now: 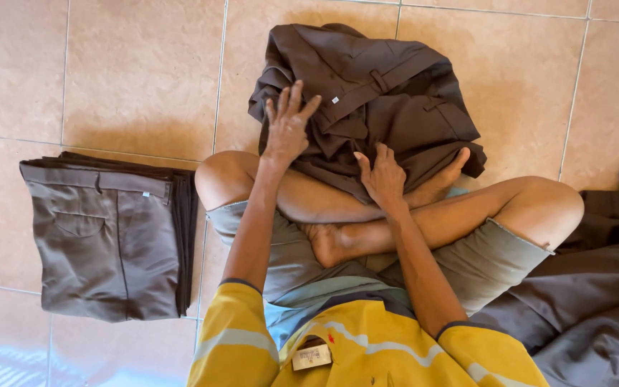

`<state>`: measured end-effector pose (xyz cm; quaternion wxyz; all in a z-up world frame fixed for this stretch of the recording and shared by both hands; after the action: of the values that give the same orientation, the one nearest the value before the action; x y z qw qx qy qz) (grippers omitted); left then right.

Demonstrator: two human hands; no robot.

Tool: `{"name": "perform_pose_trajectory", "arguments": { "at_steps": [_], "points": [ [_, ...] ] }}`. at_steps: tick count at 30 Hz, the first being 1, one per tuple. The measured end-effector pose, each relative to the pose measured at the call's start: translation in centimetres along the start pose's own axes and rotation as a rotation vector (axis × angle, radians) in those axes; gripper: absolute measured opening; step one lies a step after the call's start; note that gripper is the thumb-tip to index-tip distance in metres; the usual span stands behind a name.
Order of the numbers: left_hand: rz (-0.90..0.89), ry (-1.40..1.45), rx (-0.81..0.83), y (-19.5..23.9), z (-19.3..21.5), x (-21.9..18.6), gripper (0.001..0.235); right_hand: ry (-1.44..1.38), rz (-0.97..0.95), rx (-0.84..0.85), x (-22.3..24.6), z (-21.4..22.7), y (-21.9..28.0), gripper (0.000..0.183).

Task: The person sits cross-legged on a tiled floor and folds a pair of dark trousers by hand. They unfold the trousers, align the legs, fold them in half lengthwise, then fold the bottom up and the top down to create a compact rectangle. The folded trousers are placed on a growing stack to the left.

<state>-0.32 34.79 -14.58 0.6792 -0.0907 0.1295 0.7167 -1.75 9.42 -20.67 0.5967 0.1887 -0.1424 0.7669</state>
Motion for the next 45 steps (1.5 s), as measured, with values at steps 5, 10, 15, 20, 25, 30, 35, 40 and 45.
{"name": "perform_pose_trajectory", "arguments": {
  "at_steps": [5,10,15,20,25,30,35,40,45],
  "points": [
    [-0.078,0.078,-0.082,-3.3,-2.7,-0.1,0.057,0.02,0.103,0.096,-0.4,-0.2,-0.5,0.051],
    [0.025,0.384,-0.033,-4.5,-0.2,1.3,0.031,0.298,0.22,0.092,-5.6,-4.0,-0.9,0.042],
    [-0.132,0.522,-0.19,-3.0,1.8,1.0,0.015,-0.247,0.178,-0.131,0.7,6.5,-1.3,0.069],
    [-0.368,0.33,-0.283,0.6,2.5,-6.5,0.018,-0.657,0.317,-0.381,2.4,8.2,-1.1,0.089],
    [-0.545,0.192,-0.386,2.0,4.2,-10.6,0.02,-0.853,0.16,-0.427,2.0,9.6,-0.8,0.062],
    [-0.298,0.741,-0.13,1.5,5.8,-10.0,0.052,-1.003,0.134,-0.354,1.9,9.3,-0.9,0.034],
    [-0.069,0.763,-0.242,0.0,1.6,-5.4,0.016,-0.922,0.181,-0.32,1.6,6.7,-1.2,0.029],
    [0.486,1.085,-0.691,-1.3,-5.8,5.7,0.022,-0.539,0.196,-0.385,-1.9,6.6,-2.2,0.029],
    [0.747,1.533,-0.906,0.6,-5.0,3.9,0.023,-0.198,0.061,-0.415,-3.6,7.1,-3.3,0.034]
  ]
}}
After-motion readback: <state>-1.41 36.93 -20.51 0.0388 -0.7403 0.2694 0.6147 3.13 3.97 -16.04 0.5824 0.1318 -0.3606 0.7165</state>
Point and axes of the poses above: each hand's wrist, its own y-axis away from the middle knuckle, its own z-axis out of the back of the hand, x = y × z, the point moved 1 cm from there along -y, towards the middle knuckle, and after that the axes turned 2 degrees about -x, right-handed, at the moved point
